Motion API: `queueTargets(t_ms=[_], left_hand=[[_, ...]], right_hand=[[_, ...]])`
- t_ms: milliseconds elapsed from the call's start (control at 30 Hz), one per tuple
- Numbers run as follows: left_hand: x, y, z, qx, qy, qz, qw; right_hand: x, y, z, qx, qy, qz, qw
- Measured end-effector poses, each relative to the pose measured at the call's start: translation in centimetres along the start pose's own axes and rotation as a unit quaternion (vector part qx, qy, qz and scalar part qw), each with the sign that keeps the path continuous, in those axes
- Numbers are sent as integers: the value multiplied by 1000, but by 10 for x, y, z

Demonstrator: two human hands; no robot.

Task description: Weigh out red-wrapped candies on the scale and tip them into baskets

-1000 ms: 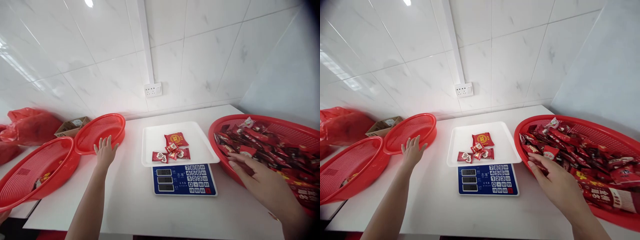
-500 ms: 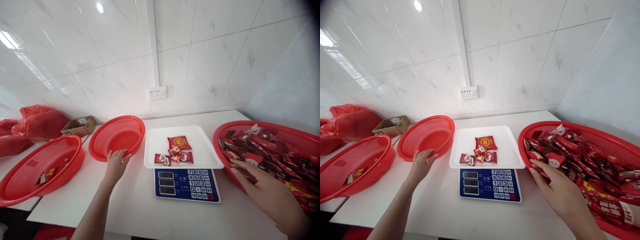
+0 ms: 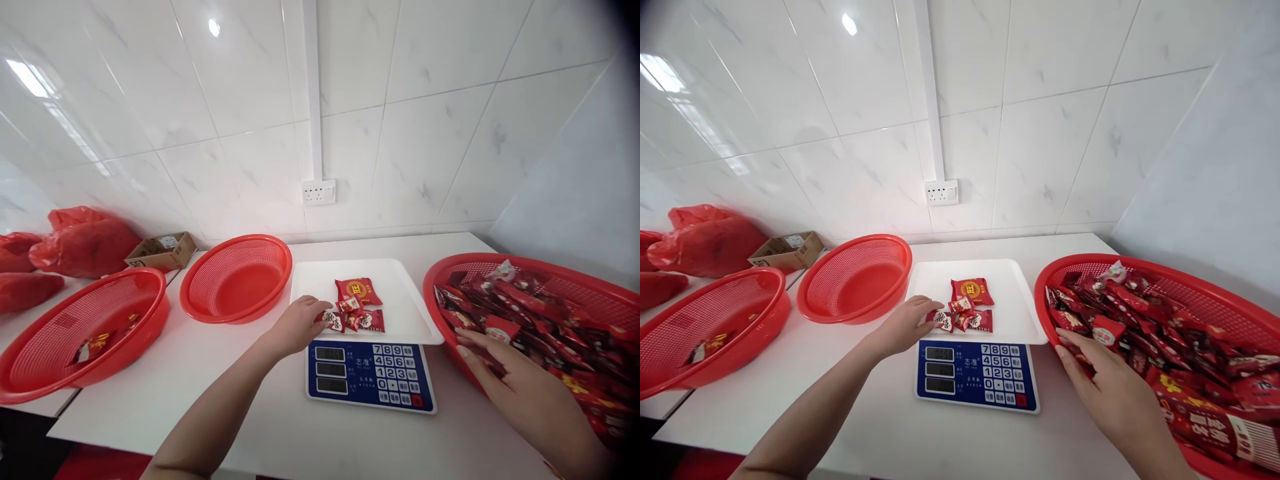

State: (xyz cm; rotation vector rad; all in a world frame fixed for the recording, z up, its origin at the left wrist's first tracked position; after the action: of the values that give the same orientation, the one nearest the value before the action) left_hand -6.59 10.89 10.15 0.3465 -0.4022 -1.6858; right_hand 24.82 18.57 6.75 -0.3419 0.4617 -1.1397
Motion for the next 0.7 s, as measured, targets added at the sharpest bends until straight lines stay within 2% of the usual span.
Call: queueTargets(t_ms=[167, 233, 267, 333, 433, 500, 600, 700], left_hand=[[1, 2, 2, 19, -6, -2, 1000], [3, 0, 4, 41, 10, 13, 999], [5, -3, 7, 49, 33, 24, 998], [10, -14, 20, 32, 122, 63, 990], [21, -35, 46, -50, 270, 137, 952], [22, -41, 56, -87, 305, 158, 935], [9, -29, 44, -85, 248, 105, 959], [-12, 3, 12, -56, 143, 17, 988]], right_hand=[[-1, 3, -1, 19, 17, 21, 999], [-2, 7, -5, 22, 11, 16, 1000], [-2, 10, -7, 23, 7, 9, 1000], [-3, 17, -11, 23, 1, -4, 1000], [-3, 23, -17, 23, -3, -1, 1000], [-3, 24, -18, 22, -4, 10, 1000], [-3, 24, -18, 23, -4, 11, 1000], [-3, 25, -19, 24, 4, 13, 1000]])
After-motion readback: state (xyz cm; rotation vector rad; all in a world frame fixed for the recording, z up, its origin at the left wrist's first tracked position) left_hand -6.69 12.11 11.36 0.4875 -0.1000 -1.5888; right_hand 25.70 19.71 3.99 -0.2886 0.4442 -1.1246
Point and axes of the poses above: each hand's wrist, its own x-axis away from the middle knuckle, its own z-axis out of the back of the hand, y = z × x, the point moved 2 cm from there along -x, towards the middle knuckle, and after that the axes turned 9 degrees about -y, right-handed, at the moved point
